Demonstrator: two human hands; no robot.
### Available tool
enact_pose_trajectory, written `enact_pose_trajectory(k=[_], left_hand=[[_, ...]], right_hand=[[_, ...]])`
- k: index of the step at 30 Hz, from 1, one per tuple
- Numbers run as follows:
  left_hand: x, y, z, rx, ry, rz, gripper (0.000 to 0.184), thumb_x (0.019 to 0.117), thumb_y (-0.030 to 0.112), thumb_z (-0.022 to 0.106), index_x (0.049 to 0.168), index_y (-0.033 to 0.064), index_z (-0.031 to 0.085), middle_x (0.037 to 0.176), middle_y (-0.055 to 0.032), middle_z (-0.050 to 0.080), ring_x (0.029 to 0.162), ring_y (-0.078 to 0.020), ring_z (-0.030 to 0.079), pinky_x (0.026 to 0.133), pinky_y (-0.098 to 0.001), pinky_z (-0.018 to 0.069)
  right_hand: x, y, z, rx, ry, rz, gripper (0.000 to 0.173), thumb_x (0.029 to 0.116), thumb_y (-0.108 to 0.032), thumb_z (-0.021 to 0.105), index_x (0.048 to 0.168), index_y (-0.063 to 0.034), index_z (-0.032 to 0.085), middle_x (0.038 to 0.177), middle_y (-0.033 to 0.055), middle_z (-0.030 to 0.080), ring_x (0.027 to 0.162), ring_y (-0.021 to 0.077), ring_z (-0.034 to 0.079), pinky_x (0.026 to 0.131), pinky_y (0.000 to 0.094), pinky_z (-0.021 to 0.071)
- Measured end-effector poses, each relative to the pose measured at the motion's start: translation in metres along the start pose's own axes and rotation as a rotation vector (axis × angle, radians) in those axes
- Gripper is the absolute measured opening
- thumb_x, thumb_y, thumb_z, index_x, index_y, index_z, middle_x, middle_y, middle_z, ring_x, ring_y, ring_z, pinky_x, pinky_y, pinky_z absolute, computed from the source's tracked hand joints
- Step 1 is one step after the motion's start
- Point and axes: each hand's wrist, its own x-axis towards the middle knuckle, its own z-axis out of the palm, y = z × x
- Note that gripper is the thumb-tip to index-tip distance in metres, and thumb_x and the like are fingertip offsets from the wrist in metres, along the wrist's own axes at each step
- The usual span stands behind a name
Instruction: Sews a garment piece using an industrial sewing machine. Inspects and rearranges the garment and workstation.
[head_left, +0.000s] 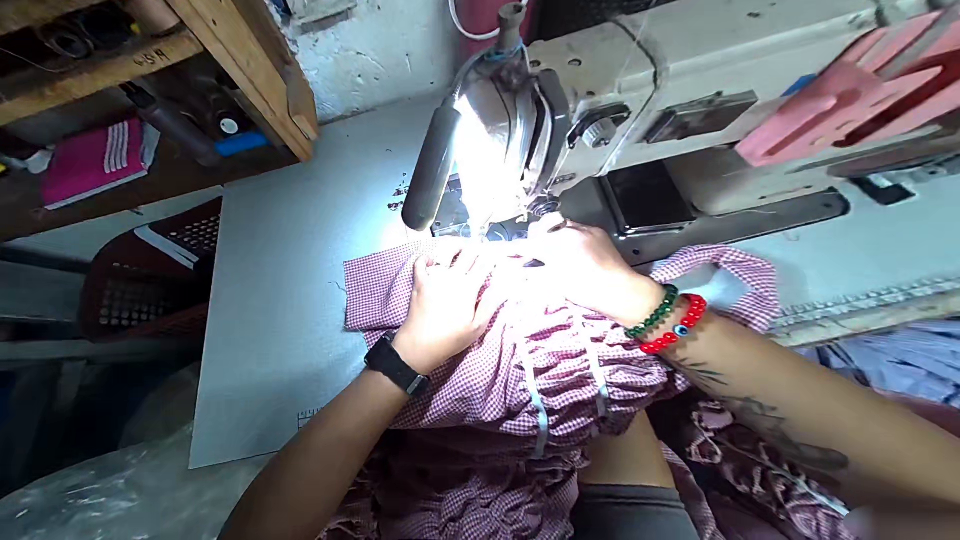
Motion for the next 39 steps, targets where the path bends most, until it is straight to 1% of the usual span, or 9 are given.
enact_pose_trajectory(k=[3, 5, 10, 14, 20, 23, 32, 36, 39], left_hand=[[-0.001, 0.000, 0.001, 0.010, 0.009, 0.003, 0.049, 0.1057, 0.041, 0.038, 0.147, 0.0233, 0.057, 0.152, 0.0023, 0.055, 0.147, -0.0211, 0.040, 0.111, -0.0585, 0.0278], [-0.002, 0.001, 0.002, 0.029, -0.007, -0.007, 0.050, 0.1060, 0.043, 0.038, 0.148, 0.0238, 0.056, 0.153, 0.0019, 0.053, 0.147, -0.0226, 0.041, 0.111, -0.0600, 0.0289], [-0.003, 0.003, 0.001, 0.039, -0.003, -0.020, 0.050, 0.1065, 0.046, 0.038, 0.149, 0.0254, 0.055, 0.156, 0.0002, 0.051, 0.147, -0.0234, 0.040, 0.109, -0.0585, 0.0325], [-0.003, 0.003, 0.001, 0.033, 0.026, 0.006, 0.048, 0.1059, 0.043, 0.041, 0.147, 0.0239, 0.058, 0.155, -0.0062, 0.050, 0.141, -0.0271, 0.046, 0.104, -0.0584, 0.0361], [-0.036, 0.028, 0.005, -0.114, 0.080, 0.198, 0.038, 0.1064, 0.030, 0.047, 0.128, 0.0125, 0.072, 0.142, -0.0051, 0.064, 0.140, -0.0205, 0.051, 0.123, -0.0537, 0.0270], [-0.051, 0.041, 0.005, -0.182, 0.080, 0.215, 0.040, 0.1062, 0.029, 0.045, 0.124, 0.0099, 0.075, 0.133, -0.0068, 0.069, 0.134, -0.0208, 0.058, 0.120, -0.0486, 0.0340], [-0.052, 0.042, 0.005, -0.156, 0.126, 0.187, 0.040, 0.1049, 0.031, 0.046, 0.122, 0.0105, 0.076, 0.133, -0.0076, 0.069, 0.131, -0.0228, 0.060, 0.114, -0.0445, 0.0426], [-0.044, 0.040, 0.001, -0.126, 0.110, 0.196, 0.039, 0.1043, 0.029, 0.046, 0.121, 0.0089, 0.076, 0.135, -0.0096, 0.068, 0.132, -0.0244, 0.059, 0.114, -0.0453, 0.0423], [-0.038, 0.038, 0.001, -0.122, 0.100, 0.238, 0.038, 0.1042, 0.026, 0.046, 0.120, 0.0077, 0.076, 0.136, -0.0091, 0.068, 0.134, -0.0232, 0.058, 0.117, -0.0433, 0.0397]], right_hand=[[-0.001, 0.000, 0.000, -0.012, 0.003, -0.006, 0.020, 0.0858, -0.005, 0.075, 0.105, -0.0104, 0.080, 0.096, 0.0138, 0.074, 0.097, 0.0357, 0.071, 0.077, 0.0538, 0.0569], [0.000, -0.003, -0.004, 0.003, -0.035, 0.028, 0.021, 0.0885, -0.004, 0.074, 0.107, -0.0110, 0.080, 0.103, 0.0150, 0.075, 0.108, 0.0375, 0.070, 0.085, 0.0550, 0.0568], [-0.002, 0.001, 0.000, 0.001, 0.001, 0.008, 0.018, 0.0871, -0.010, 0.077, 0.105, -0.0108, 0.079, 0.099, 0.0146, 0.073, 0.098, 0.0370, 0.070, 0.076, 0.0562, 0.0563], [0.009, -0.001, -0.009, -0.028, -0.136, 0.118, 0.022, 0.0922, -0.012, 0.072, 0.113, -0.0159, 0.078, 0.110, 0.0167, 0.072, 0.111, 0.0394, 0.066, 0.083, 0.0579, 0.0540], [-0.041, -0.030, -0.025, -0.105, -0.001, 0.000, 0.028, 0.0875, -0.022, 0.072, 0.112, -0.0103, 0.076, 0.116, 0.0133, 0.069, 0.102, 0.0379, 0.067, 0.068, 0.0558, 0.0550], [-0.062, -0.030, -0.019, -0.154, -0.008, 0.056, 0.035, 0.0914, -0.016, 0.065, 0.124, -0.0088, 0.073, 0.132, 0.0132, 0.069, 0.115, 0.0370, 0.069, 0.078, 0.0579, 0.0568], [-0.054, -0.017, -0.011, -0.095, 0.029, 0.026, 0.037, 0.0926, -0.018, 0.063, 0.128, -0.0127, 0.072, 0.132, 0.0137, 0.069, 0.119, 0.0386, 0.067, 0.081, 0.0611, 0.0565], [-0.050, -0.009, -0.009, -0.087, 0.016, 0.023, 0.037, 0.0962, -0.021, 0.062, 0.131, -0.0110, 0.070, 0.137, 0.0148, 0.067, 0.124, 0.0397, 0.065, 0.089, 0.0629, 0.0551], [-0.038, -0.007, -0.012, -0.102, -0.054, 0.076, 0.042, 0.1005, -0.023, 0.060, 0.141, -0.0146, 0.064, 0.148, 0.0069, 0.061, 0.134, 0.0353, 0.059, 0.097, 0.0619, 0.0526]])
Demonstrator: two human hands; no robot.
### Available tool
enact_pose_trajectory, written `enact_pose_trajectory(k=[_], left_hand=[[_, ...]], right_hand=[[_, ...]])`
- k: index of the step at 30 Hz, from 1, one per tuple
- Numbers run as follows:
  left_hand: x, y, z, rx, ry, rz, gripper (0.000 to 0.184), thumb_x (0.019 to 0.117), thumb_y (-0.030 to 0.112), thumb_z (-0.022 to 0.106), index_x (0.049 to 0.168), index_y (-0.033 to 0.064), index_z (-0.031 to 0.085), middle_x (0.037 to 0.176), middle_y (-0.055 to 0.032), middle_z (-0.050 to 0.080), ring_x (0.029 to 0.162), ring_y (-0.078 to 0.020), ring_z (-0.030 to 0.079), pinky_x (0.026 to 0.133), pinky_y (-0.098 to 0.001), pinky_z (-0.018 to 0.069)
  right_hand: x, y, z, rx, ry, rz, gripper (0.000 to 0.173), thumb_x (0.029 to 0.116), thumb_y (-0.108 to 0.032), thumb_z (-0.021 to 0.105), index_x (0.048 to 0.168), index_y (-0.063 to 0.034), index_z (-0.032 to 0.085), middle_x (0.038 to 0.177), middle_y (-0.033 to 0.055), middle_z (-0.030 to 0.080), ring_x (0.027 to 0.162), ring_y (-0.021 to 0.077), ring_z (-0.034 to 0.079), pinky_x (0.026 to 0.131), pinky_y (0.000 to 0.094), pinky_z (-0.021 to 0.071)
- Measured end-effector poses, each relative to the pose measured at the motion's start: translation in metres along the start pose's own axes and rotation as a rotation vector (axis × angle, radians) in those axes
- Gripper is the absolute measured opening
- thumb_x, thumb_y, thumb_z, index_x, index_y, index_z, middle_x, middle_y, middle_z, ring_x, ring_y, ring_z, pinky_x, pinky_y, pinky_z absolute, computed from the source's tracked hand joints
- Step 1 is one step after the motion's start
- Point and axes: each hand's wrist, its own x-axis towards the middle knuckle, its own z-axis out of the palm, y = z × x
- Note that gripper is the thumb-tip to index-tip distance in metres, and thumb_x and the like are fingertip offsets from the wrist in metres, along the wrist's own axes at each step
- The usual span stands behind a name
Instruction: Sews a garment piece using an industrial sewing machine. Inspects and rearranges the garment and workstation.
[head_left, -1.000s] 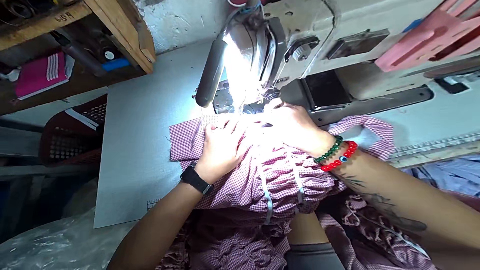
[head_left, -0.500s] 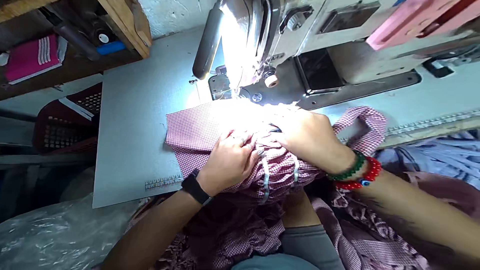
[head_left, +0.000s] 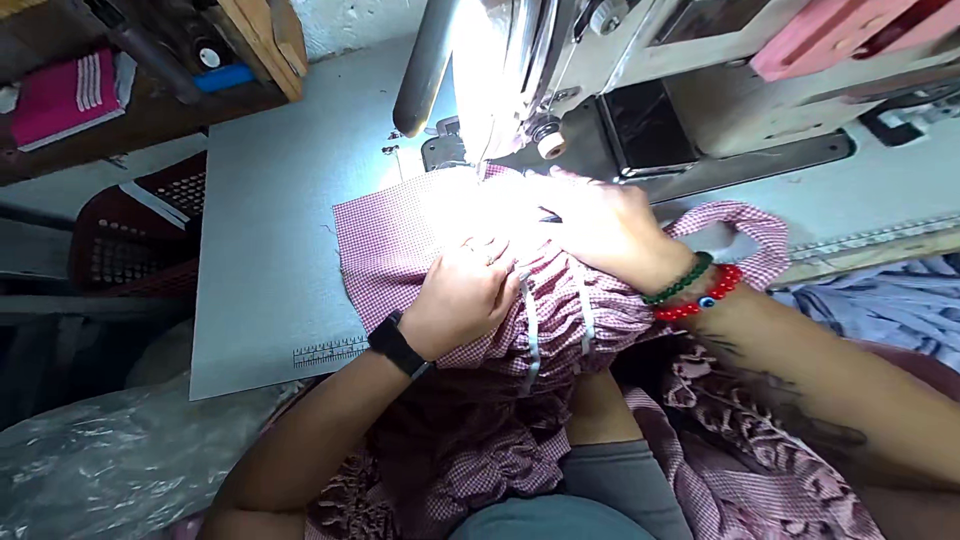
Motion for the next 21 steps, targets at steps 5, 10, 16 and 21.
enact_pose_trajectory(k=[5, 10, 16, 21], left_hand=[[0.001, -0.005, 0.002, -0.021, 0.065, 0.049, 0.035, 0.1031, 0.027, 0.050, 0.117, 0.0098, 0.078, 0.130, -0.0063, 0.072, 0.130, -0.0197, 0.062, 0.116, -0.0413, 0.0414], [0.000, -0.006, 0.004, 0.012, 0.081, 0.054, 0.035, 0.1020, 0.028, 0.051, 0.116, 0.0120, 0.079, 0.127, -0.0043, 0.073, 0.128, -0.0192, 0.063, 0.115, -0.0419, 0.0427], [0.000, -0.003, 0.003, 0.021, 0.050, 0.078, 0.036, 0.1020, 0.027, 0.050, 0.118, 0.0109, 0.077, 0.129, -0.0044, 0.072, 0.130, -0.0197, 0.062, 0.119, -0.0442, 0.0390], [-0.006, 0.004, 0.004, 0.003, 0.061, 0.098, 0.036, 0.1026, 0.026, 0.050, 0.116, 0.0069, 0.077, 0.131, -0.0089, 0.071, 0.132, -0.0220, 0.061, 0.115, -0.0416, 0.0441]], right_hand=[[0.018, 0.002, 0.001, 0.006, -0.051, 0.001, 0.041, 0.1014, -0.014, 0.058, 0.142, -0.0162, 0.063, 0.149, 0.0037, 0.060, 0.135, 0.0349, 0.058, 0.099, 0.0607, 0.0524], [0.035, 0.009, 0.007, 0.054, -0.039, 0.034, 0.039, 0.1015, -0.018, 0.059, 0.140, -0.0197, 0.065, 0.144, 0.0050, 0.064, 0.129, 0.0339, 0.062, 0.094, 0.0618, 0.0527], [0.029, -0.008, -0.004, -0.023, 0.016, 0.041, 0.037, 0.0962, -0.009, 0.063, 0.132, -0.0162, 0.069, 0.136, 0.0224, 0.061, 0.117, 0.0490, 0.061, 0.078, 0.0639, 0.0533], [-0.012, -0.026, -0.005, 0.009, 0.121, -0.059, 0.035, 0.0917, -0.020, 0.063, 0.123, -0.0071, 0.072, 0.123, 0.0174, 0.070, 0.109, 0.0385, 0.069, 0.078, 0.0572, 0.0555]])
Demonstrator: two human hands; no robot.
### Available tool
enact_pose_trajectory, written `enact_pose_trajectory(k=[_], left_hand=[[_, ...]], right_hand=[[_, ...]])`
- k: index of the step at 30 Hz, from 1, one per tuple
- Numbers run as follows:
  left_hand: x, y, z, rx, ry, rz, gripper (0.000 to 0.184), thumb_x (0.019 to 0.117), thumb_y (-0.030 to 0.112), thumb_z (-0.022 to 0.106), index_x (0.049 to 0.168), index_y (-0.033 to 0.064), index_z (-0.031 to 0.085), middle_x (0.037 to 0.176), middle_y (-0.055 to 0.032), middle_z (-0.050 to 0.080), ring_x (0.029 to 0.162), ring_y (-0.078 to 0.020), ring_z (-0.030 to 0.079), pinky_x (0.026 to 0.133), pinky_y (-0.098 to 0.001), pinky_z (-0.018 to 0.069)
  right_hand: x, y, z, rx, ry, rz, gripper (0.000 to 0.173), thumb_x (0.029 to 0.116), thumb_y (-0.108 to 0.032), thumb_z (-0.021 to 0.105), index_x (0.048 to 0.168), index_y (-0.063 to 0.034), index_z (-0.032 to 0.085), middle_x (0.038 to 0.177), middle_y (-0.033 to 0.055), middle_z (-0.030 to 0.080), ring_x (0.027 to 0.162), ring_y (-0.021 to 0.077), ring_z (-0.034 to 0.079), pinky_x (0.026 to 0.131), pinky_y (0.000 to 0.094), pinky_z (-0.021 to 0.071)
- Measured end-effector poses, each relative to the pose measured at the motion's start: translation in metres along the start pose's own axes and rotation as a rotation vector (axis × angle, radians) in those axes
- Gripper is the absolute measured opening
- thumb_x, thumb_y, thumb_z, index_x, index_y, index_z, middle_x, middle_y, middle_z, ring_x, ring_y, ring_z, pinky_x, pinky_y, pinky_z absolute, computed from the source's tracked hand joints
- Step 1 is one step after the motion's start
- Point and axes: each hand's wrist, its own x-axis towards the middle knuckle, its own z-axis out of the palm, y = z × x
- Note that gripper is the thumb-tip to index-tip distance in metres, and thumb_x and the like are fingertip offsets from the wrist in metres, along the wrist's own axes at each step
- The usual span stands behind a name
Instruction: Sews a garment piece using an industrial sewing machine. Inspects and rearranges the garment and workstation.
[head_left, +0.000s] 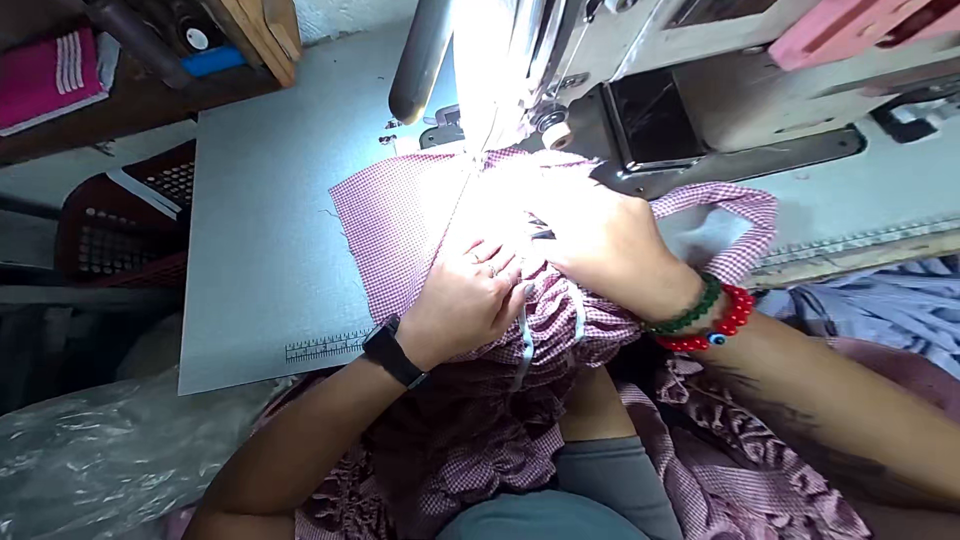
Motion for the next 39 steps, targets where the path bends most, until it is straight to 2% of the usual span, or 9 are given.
enact_pose_trajectory(k=[4, 10, 14, 17, 21, 28, 33, 37, 39], left_hand=[[-0.002, 0.002, 0.002, 0.018, -0.022, -0.010, 0.038, 0.1032, 0.025, 0.048, 0.121, 0.0062, 0.076, 0.133, -0.0106, 0.070, 0.132, -0.0232, 0.061, 0.118, -0.0422, 0.0415], [-0.003, 0.003, 0.001, 0.036, -0.043, -0.012, 0.038, 0.1008, 0.023, 0.049, 0.124, 0.0061, 0.074, 0.135, -0.0093, 0.069, 0.133, -0.0220, 0.060, 0.118, -0.0414, 0.0411], [-0.007, 0.006, 0.001, 0.013, -0.046, -0.010, 0.036, 0.0999, 0.020, 0.050, 0.122, 0.0048, 0.075, 0.133, -0.0113, 0.070, 0.132, -0.0231, 0.061, 0.118, -0.0419, 0.0404], [-0.007, 0.005, 0.000, 0.025, -0.054, -0.017, 0.038, 0.1005, 0.020, 0.048, 0.123, 0.0052, 0.074, 0.135, -0.0116, 0.069, 0.133, -0.0239, 0.061, 0.118, -0.0430, 0.0405], [-0.001, -0.001, -0.002, 0.029, -0.085, -0.037, 0.039, 0.1006, 0.022, 0.050, 0.128, 0.0061, 0.072, 0.140, -0.0104, 0.066, 0.137, -0.0231, 0.057, 0.120, -0.0442, 0.0373], [0.014, -0.012, -0.005, 0.073, -0.087, -0.054, 0.040, 0.0993, 0.021, 0.050, 0.131, 0.0058, 0.070, 0.141, -0.0094, 0.065, 0.138, -0.0239, 0.056, 0.119, -0.0436, 0.0390], [0.023, -0.026, -0.005, 0.073, -0.081, -0.073, 0.039, 0.1008, 0.023, 0.048, 0.125, 0.0059, 0.072, 0.140, -0.0086, 0.066, 0.138, -0.0257, 0.056, 0.115, -0.0474, 0.0423], [0.024, -0.021, 0.000, 0.044, -0.004, -0.166, 0.037, 0.1021, 0.026, 0.049, 0.125, 0.0077, 0.073, 0.141, -0.0084, 0.065, 0.138, -0.0283, 0.054, 0.115, -0.0483, 0.0415], [0.009, 0.002, 0.003, 0.016, -0.041, -0.255, 0.044, 0.1041, 0.023, 0.045, 0.141, 0.0065, 0.062, 0.151, -0.0099, 0.055, 0.144, -0.0287, 0.046, 0.119, -0.0513, 0.0363]], right_hand=[[-0.004, 0.004, 0.003, -0.070, -0.059, 0.039, 0.038, 0.0904, -0.021, 0.068, 0.121, 0.0013, 0.067, 0.090, 0.0224, 0.066, 0.076, 0.0423, 0.067, 0.057, 0.0567, 0.0503], [-0.001, -0.003, -0.009, -0.085, -0.075, 0.042, 0.030, 0.0893, -0.009, 0.066, 0.119, -0.0047, 0.070, 0.112, 0.0238, 0.066, 0.099, 0.0465, 0.066, 0.066, 0.0590, 0.0532], [-0.011, -0.013, -0.009, -0.089, -0.050, 0.027, 0.023, 0.0843, -0.013, 0.069, 0.101, 0.0020, 0.070, 0.090, 0.0215, 0.067, 0.086, 0.0429, 0.068, 0.059, 0.0553, 0.0512], [-0.015, -0.024, -0.016, -0.115, -0.120, 0.075, 0.033, 0.0859, -0.012, 0.072, 0.114, 0.0032, 0.067, 0.090, 0.0210, 0.067, 0.081, 0.0409, 0.069, 0.056, 0.0532, 0.0511], [-0.017, -0.014, -0.001, -0.168, -0.070, 0.040, 0.027, 0.0891, -0.009, 0.063, 0.112, 0.0046, 0.068, 0.087, 0.0216, 0.067, 0.079, 0.0425, 0.069, 0.051, 0.0511, 0.0488], [-0.003, 0.005, 0.009, -0.123, -0.067, 0.030, 0.038, 0.0975, -0.008, 0.054, 0.133, 0.0011, 0.064, 0.139, 0.0230, 0.061, 0.118, 0.0423, 0.065, 0.076, 0.0568, 0.0570], [0.019, 0.013, 0.009, -0.145, -0.200, 0.071, 0.046, 0.0985, -0.007, 0.058, 0.144, 0.0013, 0.057, 0.152, 0.0210, 0.052, 0.135, 0.0428, 0.054, 0.091, 0.0593, 0.0543], [0.041, 0.010, 0.005, -0.153, -0.228, 0.177, 0.034, 0.0982, -0.011, 0.059, 0.131, -0.0040, 0.065, 0.130, 0.0218, 0.065, 0.118, 0.0434, 0.064, 0.080, 0.0606, 0.0548], [0.012, -0.010, -0.004, -0.071, -0.035, 0.112, 0.024, 0.1000, -0.009, 0.058, 0.118, 0.0008, 0.070, 0.113, 0.0258, 0.068, 0.102, 0.0442, 0.067, 0.077, 0.0603, 0.0524]])
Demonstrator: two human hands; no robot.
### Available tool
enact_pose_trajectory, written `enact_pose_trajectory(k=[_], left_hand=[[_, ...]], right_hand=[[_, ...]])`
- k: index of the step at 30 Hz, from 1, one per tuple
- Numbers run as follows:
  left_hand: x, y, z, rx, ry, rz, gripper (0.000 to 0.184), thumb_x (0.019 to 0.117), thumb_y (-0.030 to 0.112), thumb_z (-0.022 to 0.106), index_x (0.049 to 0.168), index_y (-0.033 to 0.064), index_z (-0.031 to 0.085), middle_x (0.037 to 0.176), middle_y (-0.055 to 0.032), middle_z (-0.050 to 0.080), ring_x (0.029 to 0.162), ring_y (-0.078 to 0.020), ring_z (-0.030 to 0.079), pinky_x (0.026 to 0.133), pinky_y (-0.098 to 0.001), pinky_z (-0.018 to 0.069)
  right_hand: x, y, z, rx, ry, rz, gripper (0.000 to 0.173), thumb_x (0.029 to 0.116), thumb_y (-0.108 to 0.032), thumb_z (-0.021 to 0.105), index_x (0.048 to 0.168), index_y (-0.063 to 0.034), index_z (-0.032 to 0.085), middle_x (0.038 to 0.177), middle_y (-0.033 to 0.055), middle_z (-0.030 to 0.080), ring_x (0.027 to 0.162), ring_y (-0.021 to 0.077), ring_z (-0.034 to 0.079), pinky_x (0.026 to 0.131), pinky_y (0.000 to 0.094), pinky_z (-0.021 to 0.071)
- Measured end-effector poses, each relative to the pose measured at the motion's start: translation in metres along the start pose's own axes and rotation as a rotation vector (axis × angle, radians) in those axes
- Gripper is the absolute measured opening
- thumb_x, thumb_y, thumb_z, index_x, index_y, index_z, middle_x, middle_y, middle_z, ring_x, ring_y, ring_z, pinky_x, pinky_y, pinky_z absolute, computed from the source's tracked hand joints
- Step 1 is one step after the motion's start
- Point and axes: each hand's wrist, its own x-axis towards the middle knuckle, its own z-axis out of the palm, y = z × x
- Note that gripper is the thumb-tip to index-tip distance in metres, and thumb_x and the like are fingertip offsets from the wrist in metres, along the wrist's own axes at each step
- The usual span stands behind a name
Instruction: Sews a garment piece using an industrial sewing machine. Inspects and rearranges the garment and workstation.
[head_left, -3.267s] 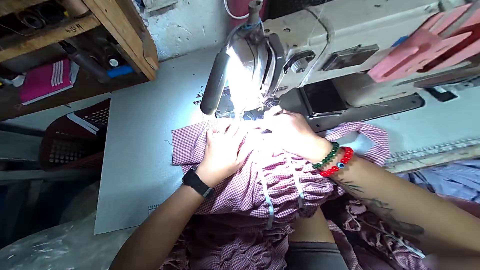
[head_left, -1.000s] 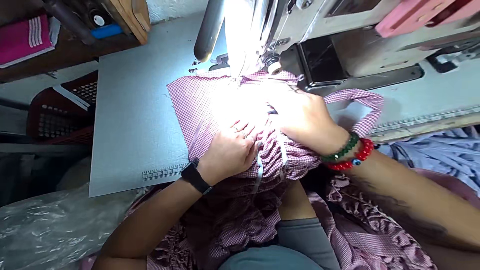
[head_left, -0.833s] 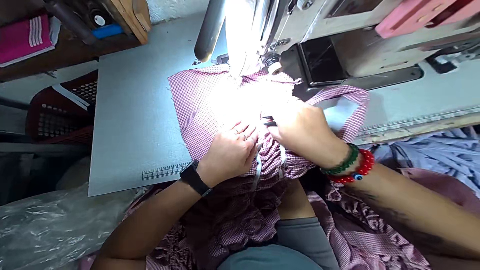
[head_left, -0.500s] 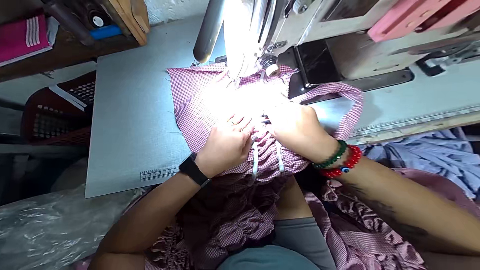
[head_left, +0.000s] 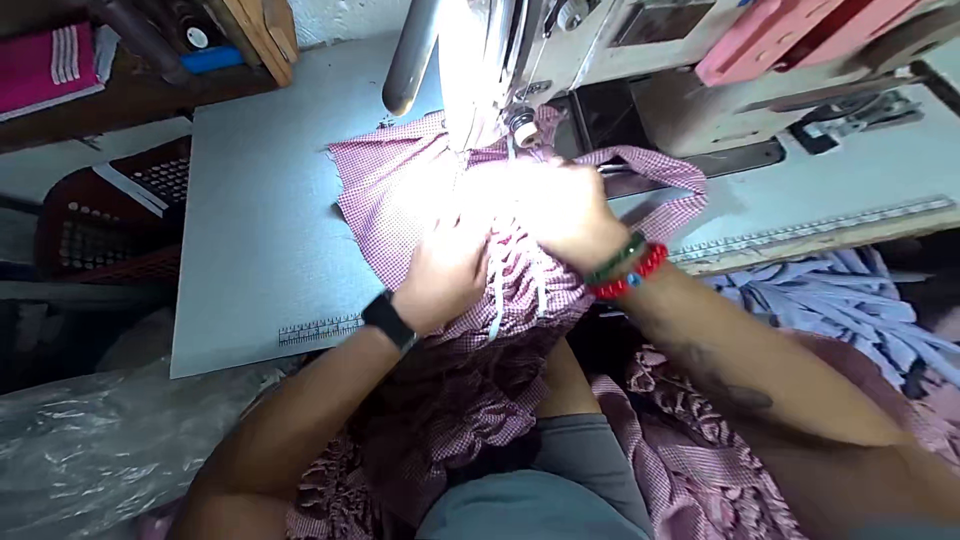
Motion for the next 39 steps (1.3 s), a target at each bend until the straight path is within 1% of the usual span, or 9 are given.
enact_pose_trajectory(k=[3, 6, 9, 11, 13, 17, 20, 33, 39], left_hand=[[-0.040, -0.007, -0.005, 0.079, -0.146, -0.072, 0.056, 0.1095, 0.035, 0.028, 0.161, 0.0139, 0.037, 0.166, -0.0056, 0.036, 0.156, -0.0255, 0.028, 0.125, -0.0612, 0.0169], [-0.042, -0.084, -0.030, 0.207, -0.168, -0.137, 0.060, 0.1098, 0.048, 0.029, 0.157, 0.0134, 0.043, 0.165, -0.0113, 0.038, 0.155, -0.0355, 0.028, 0.122, -0.0685, 0.0175], [-0.018, -0.139, -0.073, 0.349, -0.190, -0.377, 0.056, 0.1100, 0.037, 0.040, 0.151, -0.0005, 0.047, 0.157, -0.0263, 0.043, 0.147, -0.0501, 0.036, 0.117, -0.0728, 0.0217], [0.002, -0.111, -0.092, 0.357, -0.053, -0.403, 0.030, 0.1018, 0.016, 0.054, 0.115, -0.0066, 0.070, 0.120, -0.0287, 0.068, 0.119, -0.0485, 0.061, 0.107, -0.0644, 0.0413], [0.011, -0.060, -0.080, 0.227, 0.191, -0.143, 0.026, 0.0998, 0.012, 0.054, 0.102, -0.0021, 0.075, 0.105, -0.0204, 0.073, 0.105, -0.0372, 0.069, 0.094, -0.0534, 0.0535], [0.009, 0.005, -0.012, -0.121, 0.076, 0.061, 0.035, 0.1052, 0.030, 0.052, 0.124, 0.0092, 0.073, 0.138, -0.0069, 0.065, 0.128, -0.0207, 0.060, 0.108, -0.0439, 0.0497], [-0.018, 0.012, 0.002, -0.172, 0.003, 0.109, 0.039, 0.1064, 0.032, 0.048, 0.112, 0.0066, 0.077, 0.131, -0.0086, 0.069, 0.120, -0.0210, 0.066, 0.101, -0.0422, 0.0539], [-0.053, 0.029, 0.006, -0.211, 0.029, 0.224, 0.040, 0.1060, 0.023, 0.044, 0.121, 0.0019, 0.074, 0.132, -0.0141, 0.070, 0.131, -0.0250, 0.062, 0.115, -0.0394, 0.0451], [-0.049, 0.024, 0.005, -0.167, 0.044, 0.229, 0.039, 0.1049, 0.022, 0.045, 0.121, 0.0024, 0.075, 0.130, -0.0134, 0.071, 0.130, -0.0252, 0.063, 0.114, -0.0404, 0.0454]], right_hand=[[-0.037, -0.014, -0.002, 0.013, 0.053, -0.077, 0.028, 0.0909, -0.014, 0.065, 0.115, -0.0011, 0.070, 0.105, 0.0217, 0.068, 0.089, 0.0414, 0.070, 0.059, 0.0551, 0.0548], [-0.055, 0.032, 0.010, 0.075, 0.009, -0.173, 0.030, 0.0854, -0.018, 0.069, 0.113, -0.0073, 0.075, 0.082, 0.0185, 0.069, 0.069, 0.0410, 0.068, 0.051, 0.0561, 0.0503], [-0.048, 0.064, -0.006, 0.111, -0.096, -0.311, 0.041, 0.0881, -0.016, 0.067, 0.129, -0.0196, 0.073, 0.105, 0.0152, 0.074, 0.077, 0.0382, 0.071, 0.059, 0.0575, 0.0540], [-0.036, 0.057, -0.023, 0.116, -0.130, -0.320, 0.033, 0.0894, -0.017, 0.068, 0.121, -0.0200, 0.077, 0.098, 0.0124, 0.075, 0.078, 0.0355, 0.072, 0.062, 0.0571, 0.0557], [-0.022, 0.038, -0.032, 0.155, -0.063, -0.289, 0.018, 0.0889, -0.019, 0.067, 0.101, -0.0128, 0.079, 0.086, 0.0118, 0.072, 0.079, 0.0337, 0.071, 0.063, 0.0554, 0.0552], [-0.006, 0.023, -0.017, 0.148, -0.001, -0.147, 0.019, 0.0900, -0.015, 0.069, 0.106, -0.0090, 0.077, 0.096, 0.0158, 0.073, 0.085, 0.0375, 0.071, 0.066, 0.0606, 0.0550], [-0.023, 0.031, -0.008, 0.074, -0.044, -0.154, 0.020, 0.0844, -0.011, 0.074, 0.104, -0.0094, 0.077, 0.101, 0.0160, 0.072, 0.088, 0.0375, 0.071, 0.064, 0.0584, 0.0560], [-0.031, 0.042, 0.006, 0.098, 0.017, -0.292, 0.044, 0.0802, -0.008, 0.070, 0.124, -0.0143, 0.075, 0.116, 0.0186, 0.072, 0.095, 0.0437, 0.070, 0.063, 0.0576, 0.0552], [-0.025, 0.042, 0.004, 0.068, 0.035, -0.325, 0.044, 0.0984, -0.049, 0.054, 0.118, -0.0171, 0.076, 0.117, 0.0131, 0.073, 0.109, 0.0399, 0.068, 0.072, 0.0540, 0.0568]])
